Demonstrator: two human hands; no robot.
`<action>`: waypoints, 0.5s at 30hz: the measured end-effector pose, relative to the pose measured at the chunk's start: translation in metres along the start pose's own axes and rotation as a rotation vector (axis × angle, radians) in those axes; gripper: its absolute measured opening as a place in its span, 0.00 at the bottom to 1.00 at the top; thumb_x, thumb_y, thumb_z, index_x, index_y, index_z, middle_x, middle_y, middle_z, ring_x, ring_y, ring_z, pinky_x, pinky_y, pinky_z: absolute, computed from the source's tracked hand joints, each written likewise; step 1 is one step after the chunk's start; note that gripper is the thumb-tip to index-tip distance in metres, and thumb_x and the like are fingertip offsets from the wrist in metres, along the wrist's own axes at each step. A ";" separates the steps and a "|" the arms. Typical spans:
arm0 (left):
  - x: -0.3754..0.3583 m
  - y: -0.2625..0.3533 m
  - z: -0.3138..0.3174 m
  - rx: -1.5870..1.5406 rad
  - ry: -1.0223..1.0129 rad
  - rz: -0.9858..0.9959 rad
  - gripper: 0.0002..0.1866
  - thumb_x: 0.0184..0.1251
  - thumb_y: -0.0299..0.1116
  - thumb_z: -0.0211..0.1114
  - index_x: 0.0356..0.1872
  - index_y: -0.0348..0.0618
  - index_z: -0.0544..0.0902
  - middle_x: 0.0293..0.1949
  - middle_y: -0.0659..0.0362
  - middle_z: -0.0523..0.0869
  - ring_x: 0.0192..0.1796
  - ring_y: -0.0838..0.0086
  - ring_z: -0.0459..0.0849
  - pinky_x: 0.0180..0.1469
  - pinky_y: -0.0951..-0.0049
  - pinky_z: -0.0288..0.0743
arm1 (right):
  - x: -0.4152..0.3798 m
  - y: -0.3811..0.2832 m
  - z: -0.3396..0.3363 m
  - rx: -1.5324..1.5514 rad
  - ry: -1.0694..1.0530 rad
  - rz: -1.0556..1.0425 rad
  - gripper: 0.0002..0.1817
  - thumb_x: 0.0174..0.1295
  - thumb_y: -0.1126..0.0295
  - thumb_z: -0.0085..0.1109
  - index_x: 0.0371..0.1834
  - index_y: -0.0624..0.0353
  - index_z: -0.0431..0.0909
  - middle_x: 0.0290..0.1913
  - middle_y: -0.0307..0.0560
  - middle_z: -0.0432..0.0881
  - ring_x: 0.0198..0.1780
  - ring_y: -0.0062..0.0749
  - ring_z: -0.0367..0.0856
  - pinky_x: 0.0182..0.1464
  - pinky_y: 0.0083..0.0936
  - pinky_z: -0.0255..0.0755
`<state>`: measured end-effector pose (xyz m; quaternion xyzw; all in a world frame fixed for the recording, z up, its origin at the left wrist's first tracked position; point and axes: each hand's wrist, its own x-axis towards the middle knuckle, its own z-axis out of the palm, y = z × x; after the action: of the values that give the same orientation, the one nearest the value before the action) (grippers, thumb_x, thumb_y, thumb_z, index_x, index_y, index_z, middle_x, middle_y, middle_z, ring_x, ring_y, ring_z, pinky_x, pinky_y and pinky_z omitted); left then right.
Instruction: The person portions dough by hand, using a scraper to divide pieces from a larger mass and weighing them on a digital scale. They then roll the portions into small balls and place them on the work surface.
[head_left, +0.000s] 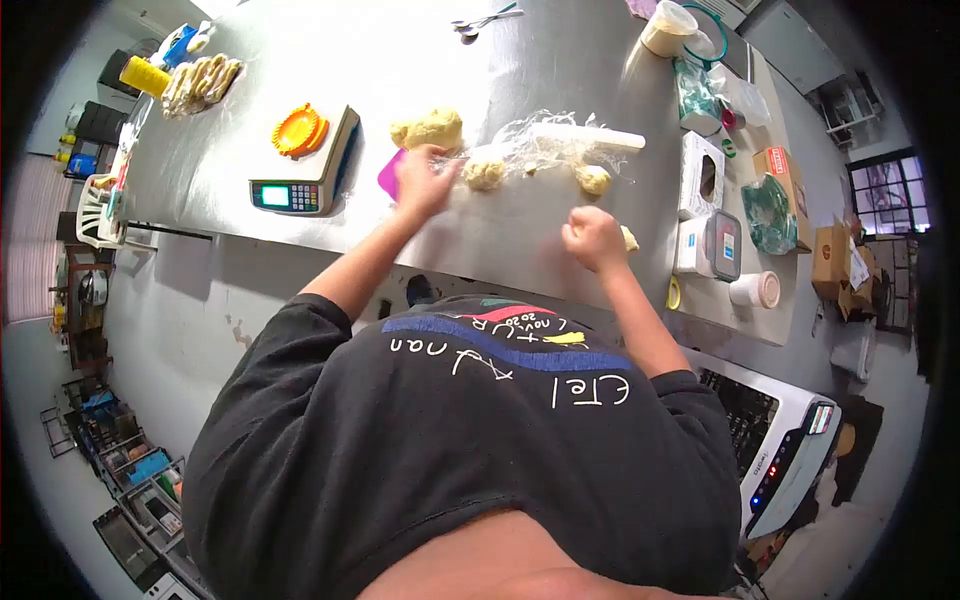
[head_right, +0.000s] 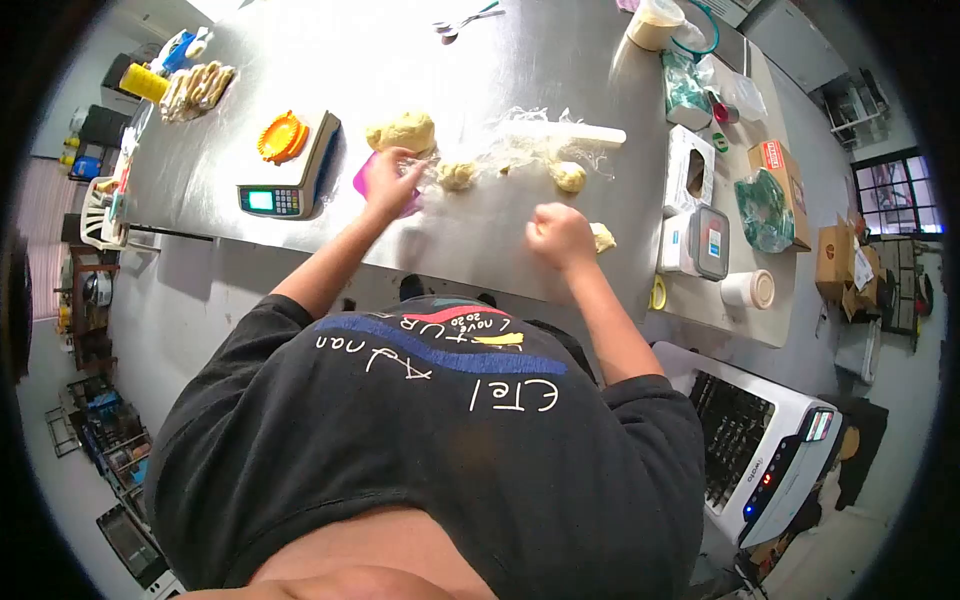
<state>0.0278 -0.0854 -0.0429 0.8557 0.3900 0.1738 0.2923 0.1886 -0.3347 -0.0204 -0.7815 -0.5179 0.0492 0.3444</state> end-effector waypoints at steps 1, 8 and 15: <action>-0.001 -0.022 -0.006 0.138 0.176 0.033 0.23 0.52 0.43 0.64 0.47 0.40 0.76 0.42 0.47 0.79 0.48 0.57 0.76 0.56 0.59 0.65 | -0.012 0.015 0.006 -0.118 -0.058 0.069 0.07 0.45 0.67 0.55 0.18 0.58 0.72 0.23 0.49 0.76 0.29 0.47 0.76 0.32 0.39 0.71; 0.026 -0.118 -0.036 -0.223 -0.366 -0.405 0.33 0.48 0.43 0.70 0.55 0.37 0.74 0.51 0.43 0.78 0.49 0.58 0.80 0.51 0.69 0.74 | -0.033 0.038 0.031 -0.314 -0.187 0.249 0.09 0.47 0.63 0.55 0.18 0.56 0.73 0.27 0.48 0.78 0.33 0.46 0.77 0.34 0.42 0.70; 0.002 -0.105 -0.042 0.008 -0.193 -0.456 0.39 0.47 0.40 0.73 0.60 0.32 0.67 0.47 0.47 0.81 0.47 0.65 0.81 0.52 0.71 0.72 | -0.029 0.015 0.022 -0.447 -0.216 0.199 0.24 0.48 0.56 0.59 0.48 0.53 0.73 0.56 0.52 0.68 0.59 0.46 0.64 0.59 0.40 0.60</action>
<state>-0.0527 -0.0133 -0.0770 0.7593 0.5441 0.0193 0.3564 0.1773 -0.3515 -0.0544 -0.8755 -0.4703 0.0504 0.0994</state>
